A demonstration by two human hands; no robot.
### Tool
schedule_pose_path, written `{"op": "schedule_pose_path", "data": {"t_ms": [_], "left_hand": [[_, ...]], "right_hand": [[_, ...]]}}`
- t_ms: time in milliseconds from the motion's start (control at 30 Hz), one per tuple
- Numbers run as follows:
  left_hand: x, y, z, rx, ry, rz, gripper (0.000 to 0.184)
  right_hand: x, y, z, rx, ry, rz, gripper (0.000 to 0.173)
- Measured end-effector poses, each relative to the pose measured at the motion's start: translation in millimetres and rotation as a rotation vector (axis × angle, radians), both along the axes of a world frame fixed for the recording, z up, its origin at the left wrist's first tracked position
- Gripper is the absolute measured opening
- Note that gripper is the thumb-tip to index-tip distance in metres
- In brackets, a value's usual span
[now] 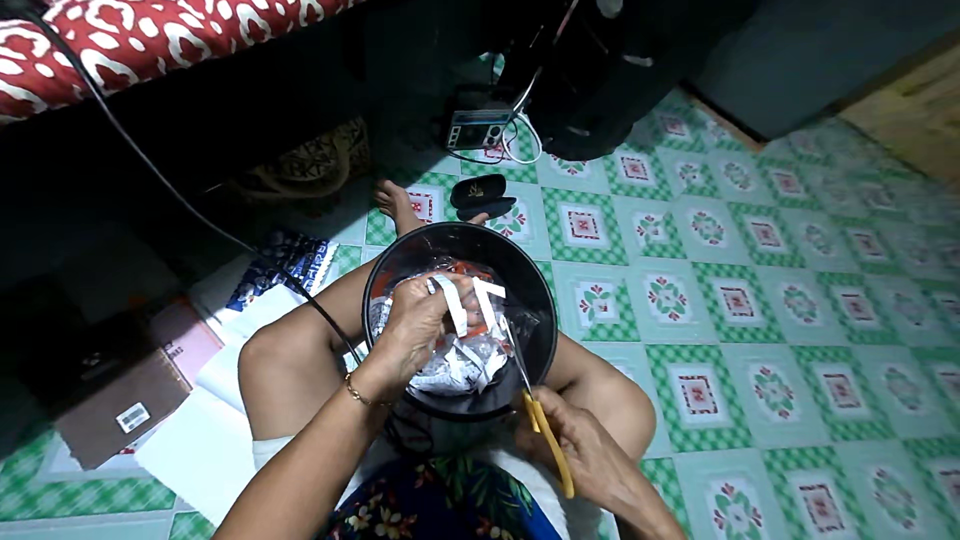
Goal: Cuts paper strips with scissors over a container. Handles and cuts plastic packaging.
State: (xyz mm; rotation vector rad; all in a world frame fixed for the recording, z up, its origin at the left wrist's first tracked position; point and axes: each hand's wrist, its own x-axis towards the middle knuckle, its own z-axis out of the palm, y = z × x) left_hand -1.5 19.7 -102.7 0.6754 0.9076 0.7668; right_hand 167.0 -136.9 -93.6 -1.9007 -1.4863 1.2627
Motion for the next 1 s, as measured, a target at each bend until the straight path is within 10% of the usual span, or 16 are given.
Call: {"op": "schedule_pose_path", "data": {"t_ms": [833, 1000], "left_hand": [[15.3, -26.6, -1.5, -0.080, 0.033, 0.094, 0.013], [16.7, -20.6, 0.3, -0.175, -0.034, 0.205, 0.015]], "right_hand": [[-22.1, 25.5, -2.1, 0.106, 0.248, -0.194, 0.010], [-8.7, 10.0, 6.8, 0.050, -0.078, 0.016, 0.044]]}}
